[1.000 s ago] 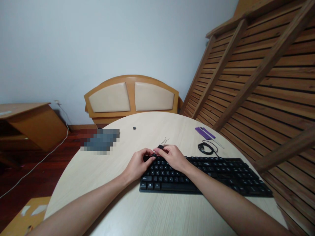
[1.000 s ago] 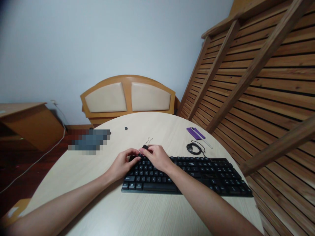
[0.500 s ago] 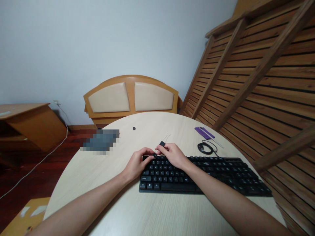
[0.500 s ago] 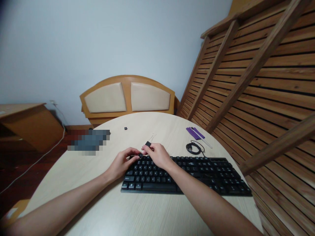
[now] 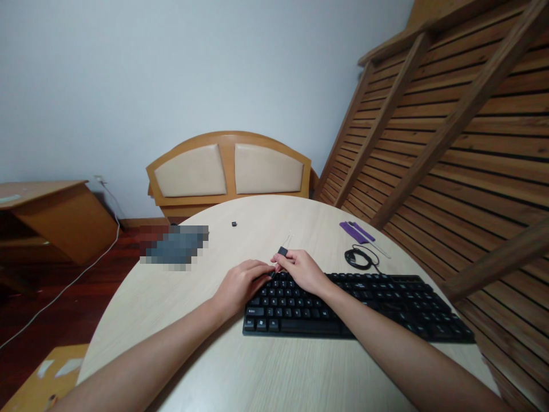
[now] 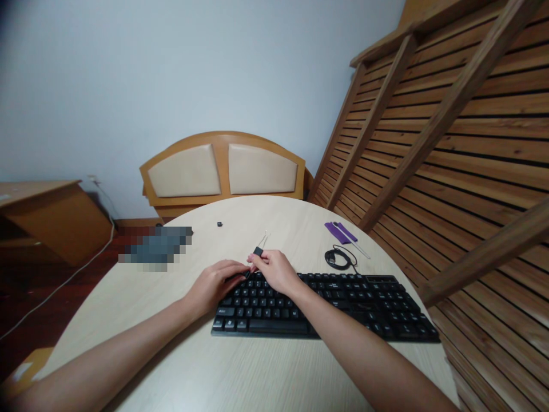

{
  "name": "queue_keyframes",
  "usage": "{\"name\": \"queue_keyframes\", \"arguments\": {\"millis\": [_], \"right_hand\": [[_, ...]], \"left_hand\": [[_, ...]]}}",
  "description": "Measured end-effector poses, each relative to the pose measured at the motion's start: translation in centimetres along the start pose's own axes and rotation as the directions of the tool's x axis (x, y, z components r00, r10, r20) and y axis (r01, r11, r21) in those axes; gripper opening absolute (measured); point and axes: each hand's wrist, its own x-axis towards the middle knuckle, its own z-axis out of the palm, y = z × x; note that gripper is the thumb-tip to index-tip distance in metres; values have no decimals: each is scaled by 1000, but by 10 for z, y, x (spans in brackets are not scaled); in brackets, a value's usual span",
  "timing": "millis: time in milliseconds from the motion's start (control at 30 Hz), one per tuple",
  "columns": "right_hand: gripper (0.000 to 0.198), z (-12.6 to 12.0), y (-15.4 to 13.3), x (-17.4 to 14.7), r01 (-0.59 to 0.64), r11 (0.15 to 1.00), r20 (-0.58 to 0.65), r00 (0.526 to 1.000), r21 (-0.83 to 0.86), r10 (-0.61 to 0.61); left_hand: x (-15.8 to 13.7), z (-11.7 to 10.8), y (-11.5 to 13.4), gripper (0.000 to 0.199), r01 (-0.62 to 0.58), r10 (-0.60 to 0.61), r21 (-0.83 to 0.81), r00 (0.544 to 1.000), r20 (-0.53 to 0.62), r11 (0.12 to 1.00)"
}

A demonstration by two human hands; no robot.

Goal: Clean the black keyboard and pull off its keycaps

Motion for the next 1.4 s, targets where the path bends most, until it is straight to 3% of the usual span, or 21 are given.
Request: {"name": "queue_keyframes", "arguments": {"millis": [267,500,800,967,1167,1333,1400], "right_hand": [[46,1,3,1,11,1000,11,1000,7,-11],[48,1,4,2,3,992,-29,1000,-126,-7],[53,-1,4,3,-31,999,5,1000,10,31],[53,-1,1,4,-64,997,-38,997,33,66],[48,-1,2,5,-102,994,-70,992,24,104],[44,1,1,5,-120,992,-77,989,33,123],[44,2,1,5,-130,990,-73,988,58,134]], "left_hand": [[0,-5,4,26,-80,73,264,997,38,961],[-1,-4,5,26,-85,78,330,996,33,940],[1,-4,6,25,-111,105,357,994,36,927],[2,-7,8,25,-106,101,345,994,32,933],[5,-8,8,26,-180,200,399,980,-9,899],[6,-18,2,28,-339,362,457,931,40,822],[11,-22,-7,27,-319,356,480,934,15,817]]}}
